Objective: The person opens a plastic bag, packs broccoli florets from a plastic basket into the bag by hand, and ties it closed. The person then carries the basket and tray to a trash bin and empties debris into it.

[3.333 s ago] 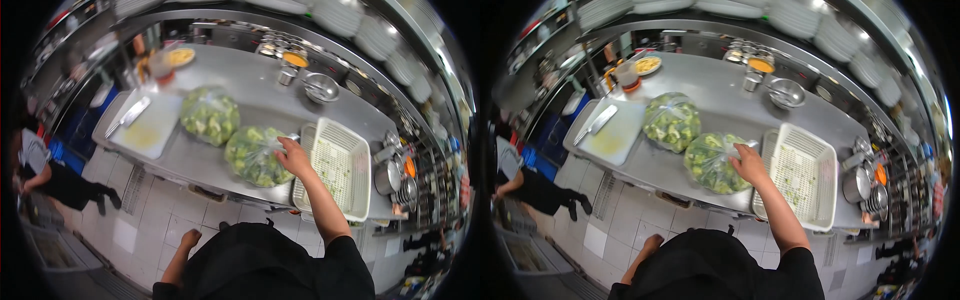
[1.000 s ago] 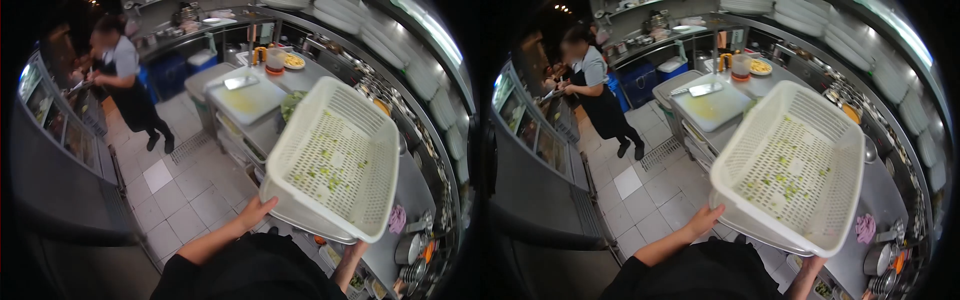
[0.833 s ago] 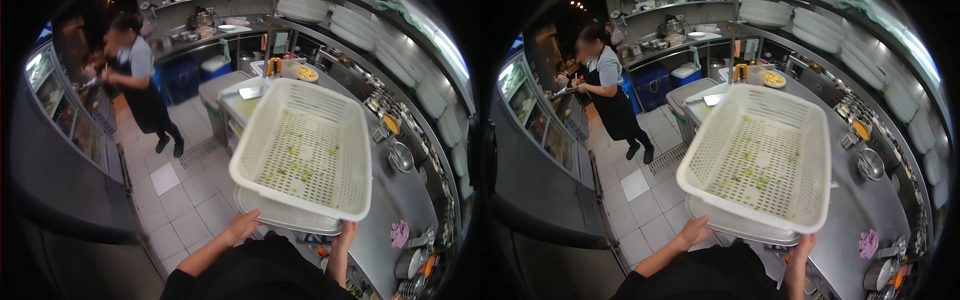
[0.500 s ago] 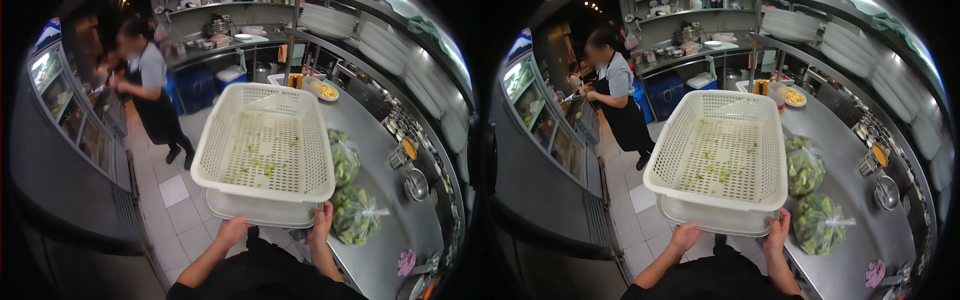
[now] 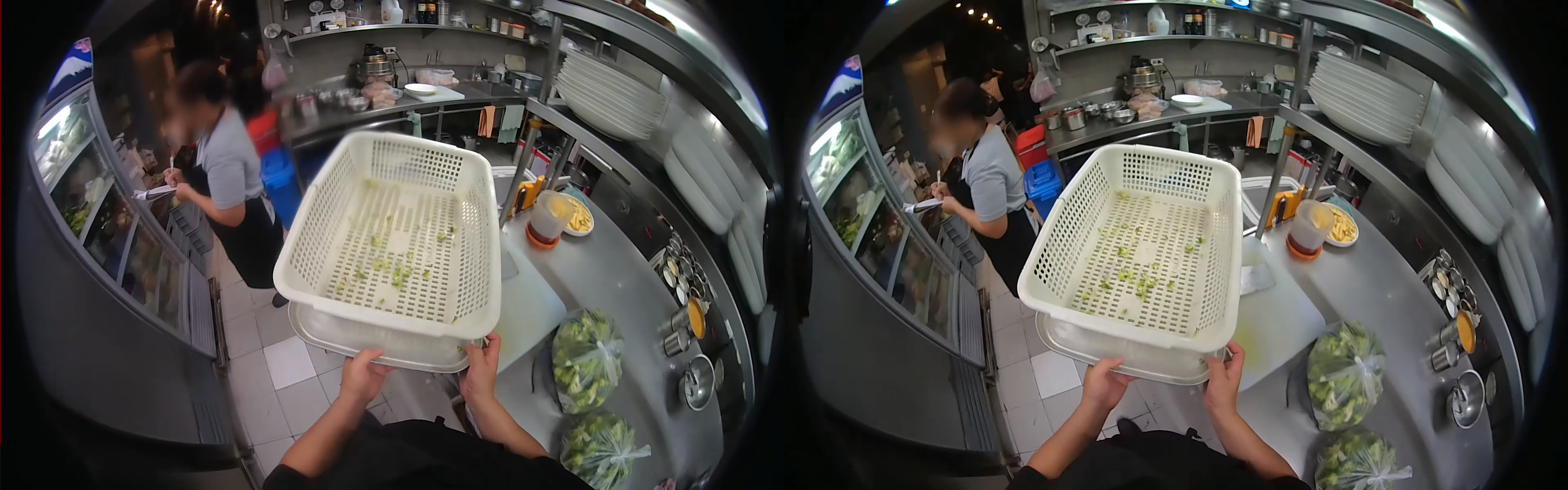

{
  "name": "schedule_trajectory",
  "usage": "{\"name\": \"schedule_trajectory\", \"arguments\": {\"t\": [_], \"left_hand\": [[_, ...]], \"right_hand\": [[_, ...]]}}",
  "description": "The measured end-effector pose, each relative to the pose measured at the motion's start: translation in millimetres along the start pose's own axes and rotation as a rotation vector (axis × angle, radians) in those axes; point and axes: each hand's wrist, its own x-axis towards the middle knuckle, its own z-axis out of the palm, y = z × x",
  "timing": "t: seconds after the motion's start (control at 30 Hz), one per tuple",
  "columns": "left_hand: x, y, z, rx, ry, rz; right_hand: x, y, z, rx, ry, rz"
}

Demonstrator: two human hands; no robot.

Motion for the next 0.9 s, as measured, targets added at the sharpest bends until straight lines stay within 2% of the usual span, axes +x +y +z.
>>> {"name": "schedule_trajectory", "arguments": {"t": [0.23, 0.33, 0.4, 0.53, 0.6, 0.63, 0.7, 0.77, 0.9], "left_hand": [[138.7, 84.5, -57.4, -0.004, -0.070, 0.011], [177.7, 137.3, -51.5, -0.063, -0.057, 0.029], [218.7, 168.5, -69.3, -0.063, -0.057, 0.008], [286.8, 211.3, -99.2, -0.035, -0.063, -0.023], [313.0, 231.6, -106.5, 0.015, 0.044, -0.060], [326.0, 241.6, -106.4, -0.040, 0.022, -0.052], [346.3, 257.7, -100.3, -0.091, 0.005, -0.076], [368.6, 273.4, -92.9, -0.088, 0.006, 0.010], [429.2, 274.9, -121.5, -0.095, -0.001, 0.043]], "right_hand": [[83.1, 45.3, 121.7, -0.081, -0.004, -0.080], [118.9, 62.5, 162.5, 0.017, 0.052, -0.067], [159.1, 75.9, 167.1, -0.089, -0.039, -0.040], [255.6, 90.2, 178.0, -0.151, 0.030, -0.149], [310.5, 82.7, 187.1, -0.199, 0.101, -0.205], [346.3, 81.7, 172.4, -0.244, 0.084, -0.169], [404.3, 84.6, 174.9, -0.283, 0.293, -0.120], [456.0, 108.8, 161.3, -0.309, 0.361, -0.093], [552.0, 195.0, 99.2, -0.785, 0.577, 0.243]]}}
